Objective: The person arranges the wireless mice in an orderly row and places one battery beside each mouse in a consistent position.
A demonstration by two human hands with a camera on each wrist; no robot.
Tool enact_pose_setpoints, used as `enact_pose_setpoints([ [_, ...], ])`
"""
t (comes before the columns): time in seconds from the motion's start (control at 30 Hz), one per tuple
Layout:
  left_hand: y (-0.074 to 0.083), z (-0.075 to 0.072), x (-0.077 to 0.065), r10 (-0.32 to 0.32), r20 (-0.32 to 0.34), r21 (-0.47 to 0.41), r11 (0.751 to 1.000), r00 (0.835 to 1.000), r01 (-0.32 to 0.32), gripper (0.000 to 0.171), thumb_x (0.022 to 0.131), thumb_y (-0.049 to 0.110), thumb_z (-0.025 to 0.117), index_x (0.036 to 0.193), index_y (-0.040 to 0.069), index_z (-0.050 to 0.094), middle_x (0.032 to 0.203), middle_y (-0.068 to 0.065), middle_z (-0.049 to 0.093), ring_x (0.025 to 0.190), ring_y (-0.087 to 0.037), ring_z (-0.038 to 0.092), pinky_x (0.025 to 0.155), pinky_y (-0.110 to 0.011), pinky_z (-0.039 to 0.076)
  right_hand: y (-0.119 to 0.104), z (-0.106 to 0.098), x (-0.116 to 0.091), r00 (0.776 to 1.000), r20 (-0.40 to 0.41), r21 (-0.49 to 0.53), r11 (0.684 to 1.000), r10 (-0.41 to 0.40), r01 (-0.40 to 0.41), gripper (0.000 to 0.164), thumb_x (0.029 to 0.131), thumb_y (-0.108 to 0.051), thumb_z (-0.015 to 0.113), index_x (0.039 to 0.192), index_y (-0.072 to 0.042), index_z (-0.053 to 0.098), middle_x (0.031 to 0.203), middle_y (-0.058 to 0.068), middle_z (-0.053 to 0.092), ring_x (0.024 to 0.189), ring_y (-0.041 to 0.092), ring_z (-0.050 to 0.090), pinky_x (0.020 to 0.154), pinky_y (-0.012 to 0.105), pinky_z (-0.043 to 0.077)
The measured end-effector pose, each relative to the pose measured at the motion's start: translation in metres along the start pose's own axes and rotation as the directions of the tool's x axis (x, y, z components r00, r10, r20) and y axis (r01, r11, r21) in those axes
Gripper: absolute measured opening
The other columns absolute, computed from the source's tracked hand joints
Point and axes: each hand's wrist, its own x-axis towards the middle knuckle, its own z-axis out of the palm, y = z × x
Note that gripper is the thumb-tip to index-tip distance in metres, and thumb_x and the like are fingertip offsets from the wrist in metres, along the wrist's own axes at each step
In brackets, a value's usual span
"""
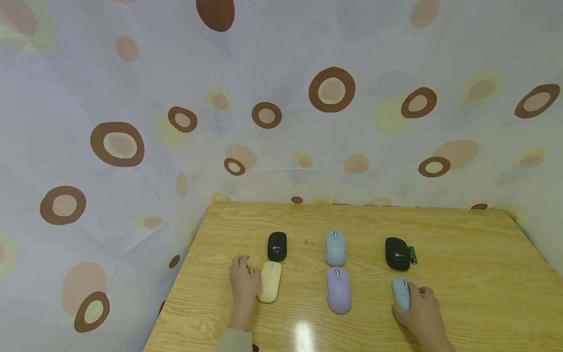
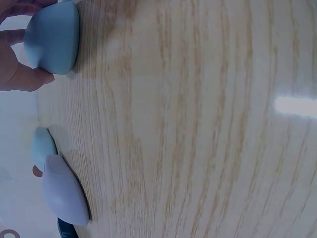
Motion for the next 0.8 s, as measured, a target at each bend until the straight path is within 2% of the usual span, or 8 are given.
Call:
enact_pose_setpoints([
  [0.1, -0.011, -0.007, 0.008, -0.049, -0.016, 0.081, 0.995, 0.999, 0.050, 0.034, 0.075, -0.001, 0.063, 0.108, -0.008, 0.057, 0.109, -0.023, 0.049, 0.098, -0.038, 0.047, 0.075, -0.046, 0.048, 0.001, 0.000, 0.000, 1.000, -0.001, 0.001, 1.000, 0.001, -0.001, 0.069, 0.076, -0.024, 0.067, 0.121, 0.019, 0.037, 0.107, 0.043, 0.035, 0.090, 0.054, 0.044, 0.069, 0.057, 0.044],
  [0.2, -0.021, -0.014, 0.014, -0.113, 0.022, 0.138, 0.984, 0.993, 0.109, 0.038, 0.076, 0.002, 0.064, 0.111, -0.010, 0.054, 0.107, -0.025, 0.047, 0.094, -0.039, 0.046, 0.072, -0.045, 0.048, 0.001, 0.000, 0.000, 1.000, 0.002, 0.006, 1.000, 0.006, -0.006, 0.070, 0.076, -0.024, 0.067, 0.122, 0.019, 0.037, 0.108, 0.043, 0.034, 0.091, 0.055, 0.044, 0.070, 0.057, 0.044],
  [0.4, -0.034, -0.022, 0.022, -0.197, 0.092, 0.180, 0.967, 0.976, 0.178, 0.044, 0.075, 0.005, 0.066, 0.114, -0.011, 0.051, 0.105, -0.030, 0.047, 0.092, -0.045, 0.047, 0.074, -0.050, 0.046, 0.000, 0.000, 0.000, 1.000, 0.018, 0.018, 1.000, 0.023, -0.023, 0.070, 0.077, -0.025, 0.067, 0.123, 0.018, 0.035, 0.110, 0.043, 0.033, 0.094, 0.055, 0.042, 0.071, 0.057, 0.043],
  [0.6, -0.040, -0.022, 0.027, -0.222, 0.145, 0.205, 0.960, 0.964, 0.190, 0.044, 0.075, 0.006, 0.065, 0.113, -0.011, 0.052, 0.102, -0.031, 0.050, 0.090, -0.045, 0.050, 0.075, -0.049, 0.047, 0.000, -0.001, -0.001, 1.000, 0.010, 0.015, 1.000, 0.016, -0.017, 0.070, 0.077, -0.024, 0.067, 0.123, 0.018, 0.036, 0.109, 0.043, 0.033, 0.093, 0.055, 0.041, 0.070, 0.057, 0.044],
  [0.8, -0.038, -0.021, 0.028, -0.193, 0.165, 0.205, 0.966, 0.967, 0.158, 0.028, 0.074, 0.000, 0.064, 0.098, -0.011, 0.057, 0.086, -0.024, 0.053, 0.076, -0.035, 0.055, 0.067, -0.044, 0.049, -0.001, 0.000, -0.001, 1.000, 0.005, 0.022, 1.000, 0.014, -0.014, 0.070, 0.078, -0.024, 0.067, 0.123, 0.018, 0.036, 0.109, 0.042, 0.033, 0.093, 0.056, 0.041, 0.070, 0.057, 0.044],
])
